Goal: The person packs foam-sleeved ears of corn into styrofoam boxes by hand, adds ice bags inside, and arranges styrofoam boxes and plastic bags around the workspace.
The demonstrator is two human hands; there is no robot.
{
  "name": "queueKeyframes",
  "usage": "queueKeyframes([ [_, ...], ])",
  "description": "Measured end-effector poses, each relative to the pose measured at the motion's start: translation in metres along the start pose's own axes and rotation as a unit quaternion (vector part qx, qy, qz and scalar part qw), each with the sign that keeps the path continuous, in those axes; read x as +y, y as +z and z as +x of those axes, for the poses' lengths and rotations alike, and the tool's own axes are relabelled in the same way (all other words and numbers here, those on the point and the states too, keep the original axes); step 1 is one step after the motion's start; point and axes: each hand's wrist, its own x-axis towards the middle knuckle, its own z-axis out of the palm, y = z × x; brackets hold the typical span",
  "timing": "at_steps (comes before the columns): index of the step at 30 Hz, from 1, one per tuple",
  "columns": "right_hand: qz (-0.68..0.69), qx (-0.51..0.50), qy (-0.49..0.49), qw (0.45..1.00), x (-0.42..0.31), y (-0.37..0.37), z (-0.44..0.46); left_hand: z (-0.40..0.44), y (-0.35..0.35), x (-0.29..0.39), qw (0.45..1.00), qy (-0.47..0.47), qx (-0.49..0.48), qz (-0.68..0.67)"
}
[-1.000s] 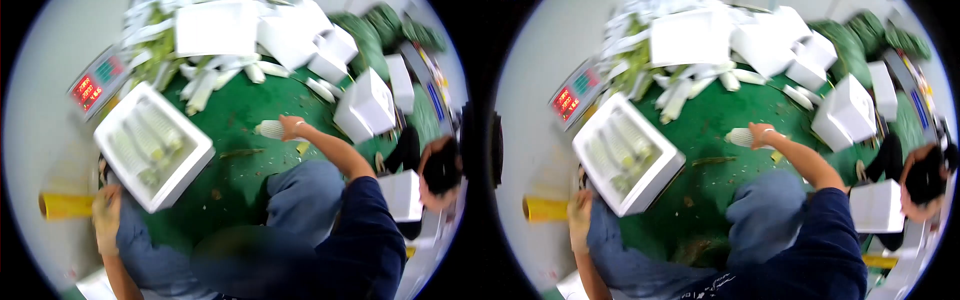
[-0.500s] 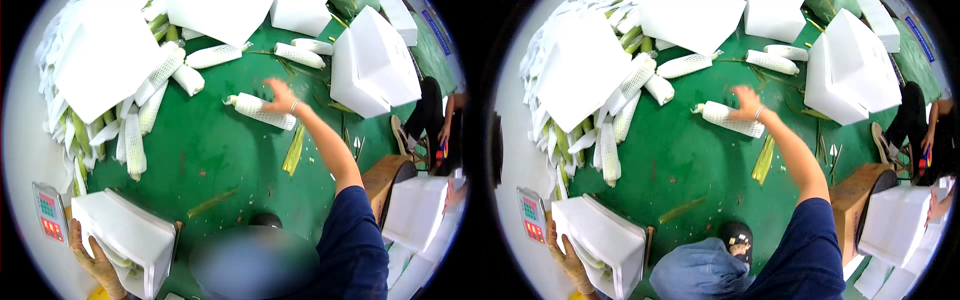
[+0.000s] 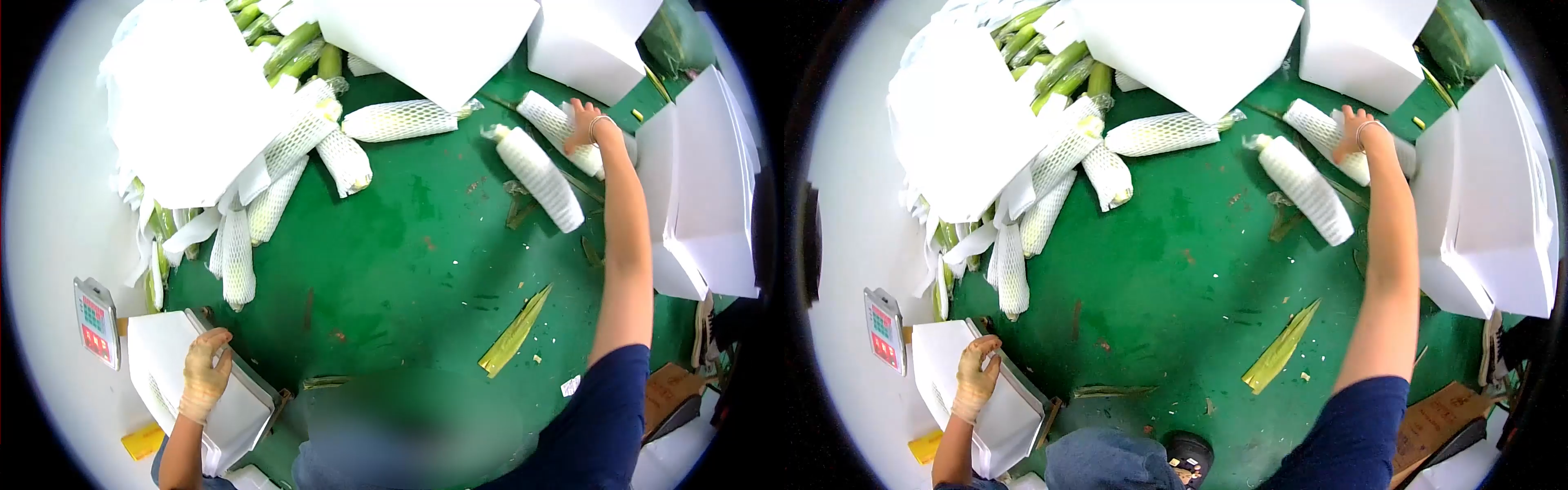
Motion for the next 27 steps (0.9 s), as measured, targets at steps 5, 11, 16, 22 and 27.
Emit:
queueKeyframes([
  [5, -0.028, 0.008, -0.136, 0.99, -0.075, 0.007, -0.062, 0.027, 0.029, 0.026, 0.996, 0.023, -0.01, -0.091],
  [11, 0.217, 0.16, -0.358, 0.894, -0.212, 0.053, -0.217, 0.075, 0.05, 0.059, 0.98, 0.15, -0.055, -0.115],
  [16, 0.194, 0.352, -0.189, 0.896, -0.134, 0.047, -0.198, 0.086, 0.074, 0.041, 0.961, -0.066, -0.094, -0.253],
  [22, 0.133, 0.097, -0.133, 0.977, -0.173, 0.104, -0.224, 0.091, 0.149, 0.149, 0.75, -0.331, -0.293, -0.493],
  [27, 0.52, 0.005, -0.135, 0.843, -0.221, 0.145, -0.28, 0.073, 0.209, 0.178, 0.728, -0.402, -0.048, -0.554],
])
